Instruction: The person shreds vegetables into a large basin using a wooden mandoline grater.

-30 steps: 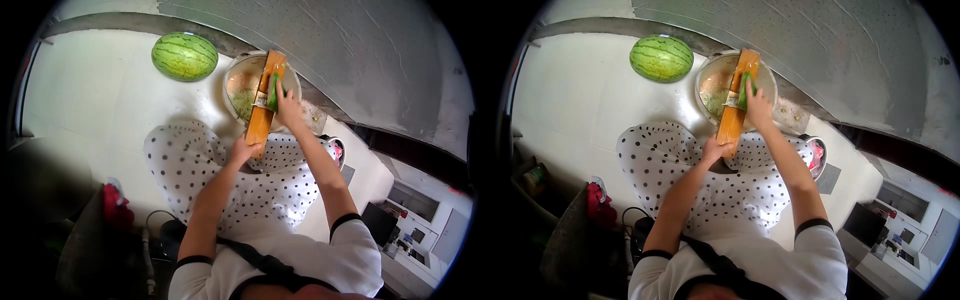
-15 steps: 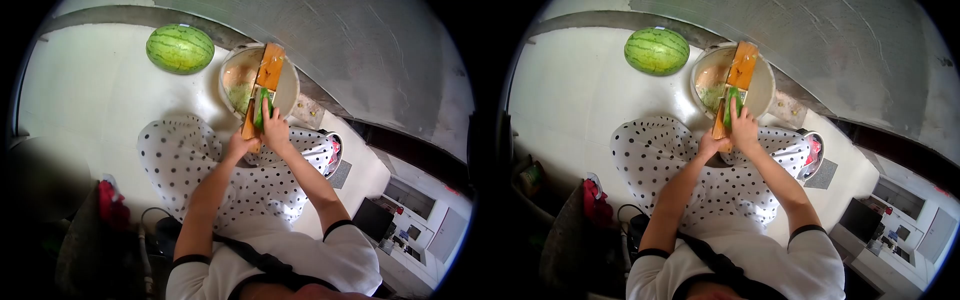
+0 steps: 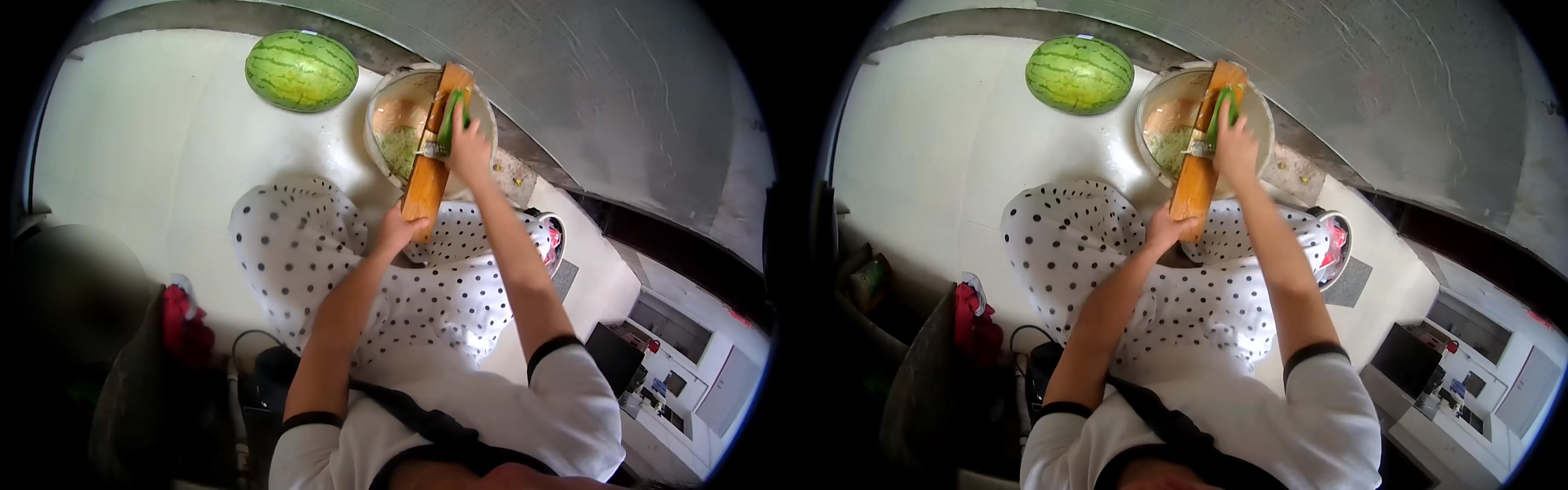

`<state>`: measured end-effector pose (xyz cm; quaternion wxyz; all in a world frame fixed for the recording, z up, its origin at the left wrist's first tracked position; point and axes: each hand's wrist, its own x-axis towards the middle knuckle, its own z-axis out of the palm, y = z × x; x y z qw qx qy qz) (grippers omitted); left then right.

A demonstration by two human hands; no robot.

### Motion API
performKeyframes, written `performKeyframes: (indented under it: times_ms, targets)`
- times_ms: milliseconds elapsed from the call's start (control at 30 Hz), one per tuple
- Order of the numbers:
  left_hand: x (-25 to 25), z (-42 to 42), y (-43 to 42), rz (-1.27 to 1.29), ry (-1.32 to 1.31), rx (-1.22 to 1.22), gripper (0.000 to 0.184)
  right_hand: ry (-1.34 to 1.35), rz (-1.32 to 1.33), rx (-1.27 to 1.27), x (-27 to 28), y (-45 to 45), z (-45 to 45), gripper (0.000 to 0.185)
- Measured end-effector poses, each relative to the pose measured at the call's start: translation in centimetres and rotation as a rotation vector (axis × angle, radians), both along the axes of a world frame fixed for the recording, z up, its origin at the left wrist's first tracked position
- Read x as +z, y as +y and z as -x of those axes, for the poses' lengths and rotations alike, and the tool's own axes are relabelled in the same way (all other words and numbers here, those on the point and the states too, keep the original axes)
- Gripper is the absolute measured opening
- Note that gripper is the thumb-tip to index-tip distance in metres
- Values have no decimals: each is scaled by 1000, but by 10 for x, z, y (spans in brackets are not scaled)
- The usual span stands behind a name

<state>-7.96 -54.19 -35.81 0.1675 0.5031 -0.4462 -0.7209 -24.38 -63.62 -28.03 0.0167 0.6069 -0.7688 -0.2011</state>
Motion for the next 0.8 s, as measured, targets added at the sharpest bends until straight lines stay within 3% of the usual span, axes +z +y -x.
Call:
performKeyframes:
  times_ms: [100,167,267,300,367,467,600,700,800]
  targets:
    - [-6,-1,2,-3,16,7,53,-84,-89,-7,18,-2,-2,107]
    - [0,1,-1,-73,-5,-12,54,59,-161,108,14,49,-28,103]
    - [7,2,-3,-21,-11,5,52,41,-57,183,6,78,-43,104]
    - [-4,2,1,-24,19,15,50,24,-70,177,7,62,-41,104]
    - [-23,4,5,-29,26,28,50,-138,-149,-68,10,15,-28,109]
    - [5,0,-7,-32,-23,-26,48,-90,-152,-39,17,28,-26,108]
    - [-21,12,7,92,-21,76,49,-59,-256,-63,23,64,-41,105]
    - [-5,6,0,-18,-10,23,45,67,-32,-17,-9,20,-14,102]
    - [-7,3,-1,24,28,34,44,7,-125,-172,-1,-33,14,105]
